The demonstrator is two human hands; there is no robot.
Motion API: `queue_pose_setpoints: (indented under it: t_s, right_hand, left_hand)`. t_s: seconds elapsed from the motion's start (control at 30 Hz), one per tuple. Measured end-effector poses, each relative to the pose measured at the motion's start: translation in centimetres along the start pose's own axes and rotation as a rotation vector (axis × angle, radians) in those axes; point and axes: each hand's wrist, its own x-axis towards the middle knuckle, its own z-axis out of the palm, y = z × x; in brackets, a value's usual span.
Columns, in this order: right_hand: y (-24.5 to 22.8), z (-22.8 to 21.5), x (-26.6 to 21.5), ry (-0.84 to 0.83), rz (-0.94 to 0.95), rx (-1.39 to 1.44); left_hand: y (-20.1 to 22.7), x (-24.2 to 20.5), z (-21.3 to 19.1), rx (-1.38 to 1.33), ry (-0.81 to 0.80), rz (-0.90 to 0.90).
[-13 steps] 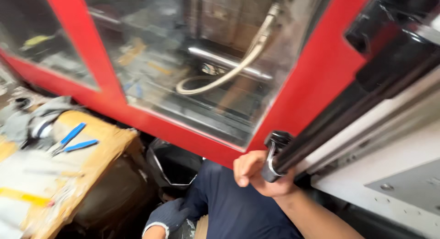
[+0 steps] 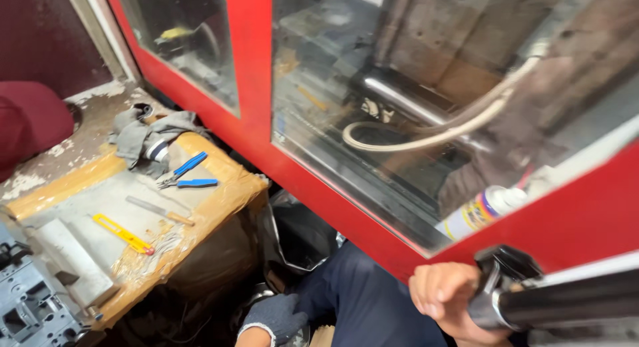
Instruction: The person retrieves a metal part from a red machine, then uses pliers, a file, and a utility knife to trim and smooth the edges. They place the finished part into a plastic bag and repeat the process with another part.
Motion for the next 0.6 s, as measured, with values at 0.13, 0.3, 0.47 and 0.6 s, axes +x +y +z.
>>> queue_pose_setpoints:
  t_s: [0.13,0.3,0.47,0.6]
  right_hand:
    - [1.4,-2.6,-0.1,-0.159,-0.076,0.012]
    - [2.0,-5.3,1.0,-0.348,-0.118,0.017]
    - [0.9,-6.3,2.0,-0.500,-0.038,-0.026]
    - [0.5,-6.7,3.0,-0.552,-0.029,-0.047]
  left_hand:
    - [-0.9,1.5,1.5,-0.023,-0.073,-0.043]
    - [0.9,1.2,-0.4,-0.020,-0.101,-0.036]
    - [1.2,0.9,-1.1,-0.041,-0.090,-0.054]
    - [1.1,0.7,-1.3,-0.053,-0.084,-0.060]
